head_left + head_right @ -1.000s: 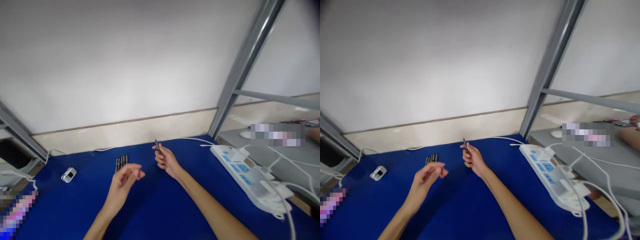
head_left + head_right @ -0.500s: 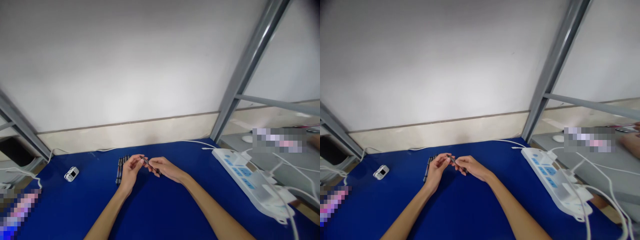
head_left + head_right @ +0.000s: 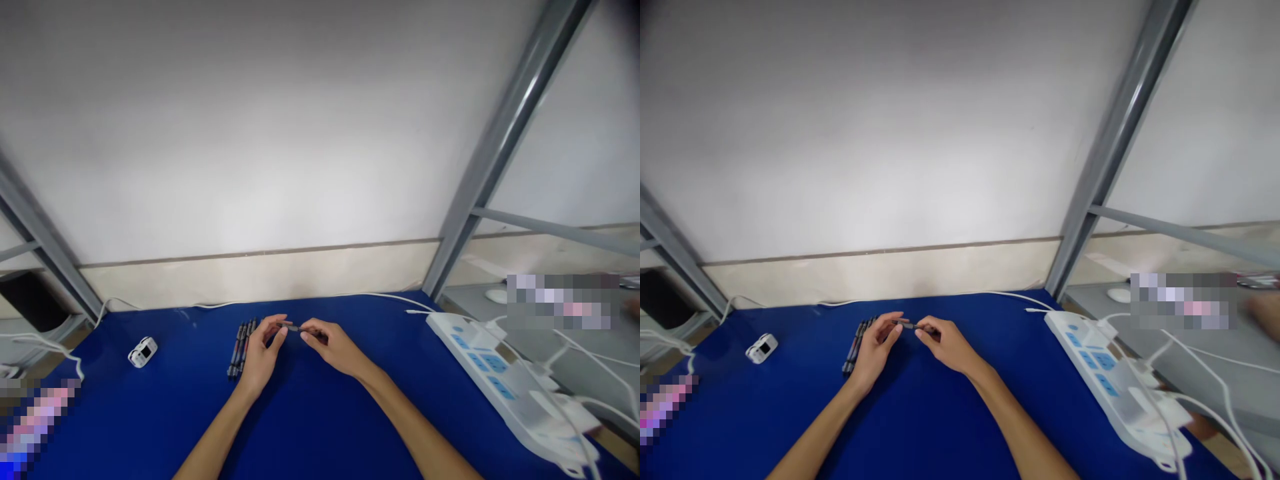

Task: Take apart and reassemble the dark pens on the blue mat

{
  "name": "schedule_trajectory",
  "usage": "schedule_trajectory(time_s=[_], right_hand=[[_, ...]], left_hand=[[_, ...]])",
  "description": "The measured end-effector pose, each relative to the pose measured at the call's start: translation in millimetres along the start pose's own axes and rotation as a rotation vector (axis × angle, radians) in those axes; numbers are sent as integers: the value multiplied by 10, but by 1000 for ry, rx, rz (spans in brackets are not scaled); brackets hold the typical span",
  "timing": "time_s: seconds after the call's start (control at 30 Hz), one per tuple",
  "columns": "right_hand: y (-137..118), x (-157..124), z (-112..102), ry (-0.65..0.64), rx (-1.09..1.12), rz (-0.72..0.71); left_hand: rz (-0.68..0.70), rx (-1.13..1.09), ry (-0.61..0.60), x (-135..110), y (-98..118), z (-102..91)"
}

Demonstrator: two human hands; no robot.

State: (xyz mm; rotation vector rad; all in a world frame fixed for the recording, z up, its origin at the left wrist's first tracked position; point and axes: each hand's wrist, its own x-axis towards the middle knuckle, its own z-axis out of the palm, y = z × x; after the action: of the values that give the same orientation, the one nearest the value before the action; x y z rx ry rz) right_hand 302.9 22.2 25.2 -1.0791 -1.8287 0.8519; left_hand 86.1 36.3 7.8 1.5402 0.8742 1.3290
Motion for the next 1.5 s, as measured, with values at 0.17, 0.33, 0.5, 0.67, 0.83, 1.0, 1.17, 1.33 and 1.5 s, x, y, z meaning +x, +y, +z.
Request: schedule_trajectory(time_s=[0.17, 0.33, 0.5, 0.67, 0.83, 1.0, 1.17, 1.33, 1.5], right_hand=[[-38, 3, -14, 16, -86, -74], [-73, 0, -8, 32, -140, -143], [-63, -14, -21, 47, -203, -173], [-27, -25, -28, 71, -235, -174], [-50, -39, 1, 55, -262, -180], [-66, -39, -20, 73, -276, -197], [-39, -40, -39, 44, -364, -191], [-16, -52, 0, 28, -430, -196], [-69, -62, 14, 25, -390, -172]], left_hand=[[-24, 162, 31, -42, 61, -5], [-42, 225, 31, -65, 74, 29], [-94, 181, 60, -48, 12, 30], [-27, 132, 34, -53, 42, 35], [-3, 273, -8, -83, 71, 43], [24, 321, 96, -72, 62, 38], [115, 311, 13, -21, 141, -46], [86, 426, 27, -37, 136, -72], [57, 462, 71, -47, 111, -80]])
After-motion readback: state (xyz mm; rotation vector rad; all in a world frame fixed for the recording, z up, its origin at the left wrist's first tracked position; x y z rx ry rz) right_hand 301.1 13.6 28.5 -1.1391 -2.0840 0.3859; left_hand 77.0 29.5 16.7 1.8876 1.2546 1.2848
